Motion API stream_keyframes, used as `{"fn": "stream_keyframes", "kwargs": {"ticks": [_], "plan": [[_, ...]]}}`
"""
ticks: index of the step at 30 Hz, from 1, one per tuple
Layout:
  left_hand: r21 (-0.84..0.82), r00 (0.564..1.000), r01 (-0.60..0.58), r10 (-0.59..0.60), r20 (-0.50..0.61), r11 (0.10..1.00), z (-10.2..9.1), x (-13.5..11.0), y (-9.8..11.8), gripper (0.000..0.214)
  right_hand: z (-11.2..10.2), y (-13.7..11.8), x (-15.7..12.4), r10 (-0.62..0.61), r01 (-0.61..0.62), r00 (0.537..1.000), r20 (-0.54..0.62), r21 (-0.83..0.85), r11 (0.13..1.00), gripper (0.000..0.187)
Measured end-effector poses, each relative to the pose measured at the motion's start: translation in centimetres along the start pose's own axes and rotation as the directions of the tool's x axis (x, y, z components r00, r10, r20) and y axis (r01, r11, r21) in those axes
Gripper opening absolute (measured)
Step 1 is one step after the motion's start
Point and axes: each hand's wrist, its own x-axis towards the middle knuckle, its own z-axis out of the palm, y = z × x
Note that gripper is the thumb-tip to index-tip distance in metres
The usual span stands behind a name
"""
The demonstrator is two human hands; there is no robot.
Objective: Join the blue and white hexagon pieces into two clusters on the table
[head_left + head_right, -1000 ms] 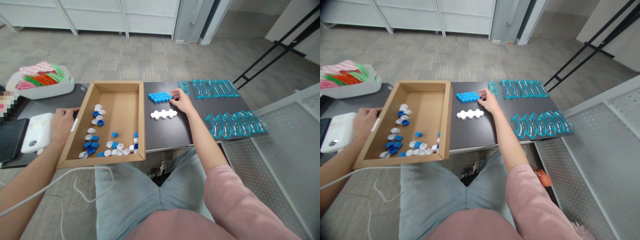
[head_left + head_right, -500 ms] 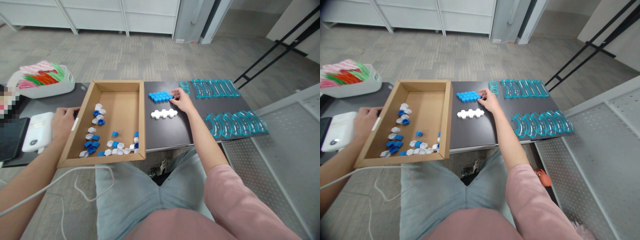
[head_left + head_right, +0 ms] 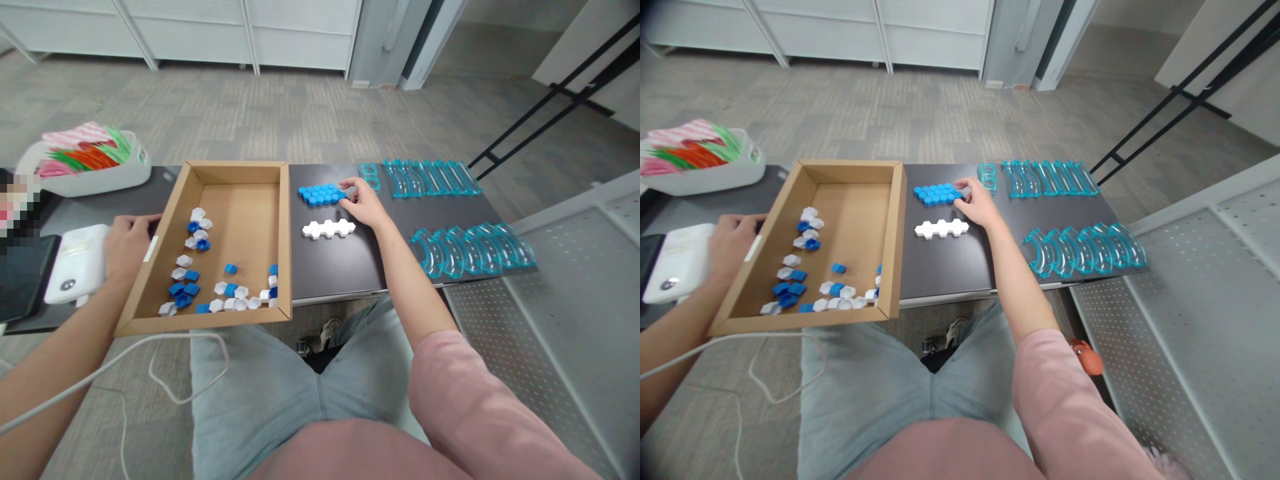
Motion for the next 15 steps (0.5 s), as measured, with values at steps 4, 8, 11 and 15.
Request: {"fn": "stream_keyframes", "kwargs": {"ticks": [4, 8, 11, 15], "plan": [[0.021, 1.000, -0.021, 0.020, 0.023, 1.000, -0.06, -0.04, -0.17, 0.074, 0.21, 0.06, 0.03, -0.039, 0.040, 0.999, 0.031, -0.027, 0.999, 0.053], [-0.009, 1.000, -0.022, 0.022, 0.004, 1.000, 0.02, -0.05, -0.36, 0.071, 0.27, 0.15, 0.02, -0.025, 0.026, 0.999, 0.041, -0.029, 0.999, 0.053], [-0.016, 1.000, -0.022, 0.022, 0.006, 1.000, 0.07, -0.05, -0.43, 0.073, 0.28, 0.20, 0.05, -0.011, 0.012, 0.999, 0.040, -0.029, 1.000, 0.052], [-0.029, 0.999, -0.034, 0.034, 0.009, 0.999, 0.09, -0.01, -0.50, 0.079, 0.31, 0.16, 0.04, -0.003, 0.004, 0.999, 0.036, -0.023, 1.000, 0.049]]}}
